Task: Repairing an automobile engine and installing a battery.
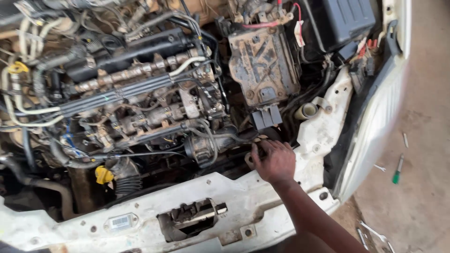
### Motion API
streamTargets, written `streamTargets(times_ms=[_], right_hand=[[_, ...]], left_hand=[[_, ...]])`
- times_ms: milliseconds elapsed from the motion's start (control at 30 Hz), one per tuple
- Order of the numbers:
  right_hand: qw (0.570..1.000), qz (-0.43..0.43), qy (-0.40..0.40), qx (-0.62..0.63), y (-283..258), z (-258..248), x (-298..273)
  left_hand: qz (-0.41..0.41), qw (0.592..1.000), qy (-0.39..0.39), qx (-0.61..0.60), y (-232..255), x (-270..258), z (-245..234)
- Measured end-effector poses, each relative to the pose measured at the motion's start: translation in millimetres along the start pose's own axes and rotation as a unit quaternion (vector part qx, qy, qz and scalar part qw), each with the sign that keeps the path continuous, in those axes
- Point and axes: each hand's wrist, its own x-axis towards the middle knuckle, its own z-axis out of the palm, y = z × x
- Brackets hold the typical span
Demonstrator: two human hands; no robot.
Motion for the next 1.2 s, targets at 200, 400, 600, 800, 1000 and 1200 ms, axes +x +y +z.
streamTargets(times_ms=[200,400,600,800,1000,1200], right_hand=[[1.000,0.011,0.001,-0.009,-2.7,-3.8,3.8],[0.998,0.044,-0.039,-0.014,-5.2,-3.9,10.3],[0.998,0.042,-0.033,-0.019,-6.1,0.7,10.9],[0.998,0.042,-0.027,-0.034,-9.3,3.4,9.6],[0.999,0.041,-0.005,-0.019,-11.4,5.1,11.3],[0.999,0.029,0.012,-0.037,-5.5,17.2,6.8]], left_hand=[[-0.046,0.996,0.025,0.078,-170.9,13.8,-40.9],[-0.297,0.867,0.359,0.179,-366.1,-31.6,-51.6],[-0.377,0.845,0.312,0.217,-427.1,-42.4,-20.8],[-0.375,0.837,0.350,0.189,-427.3,-45.7,-12.7],[-0.355,0.836,0.377,0.180,-443.5,-43.9,4.5],[-0.320,0.780,0.494,0.214,-443.3,-116.1,1.9]])
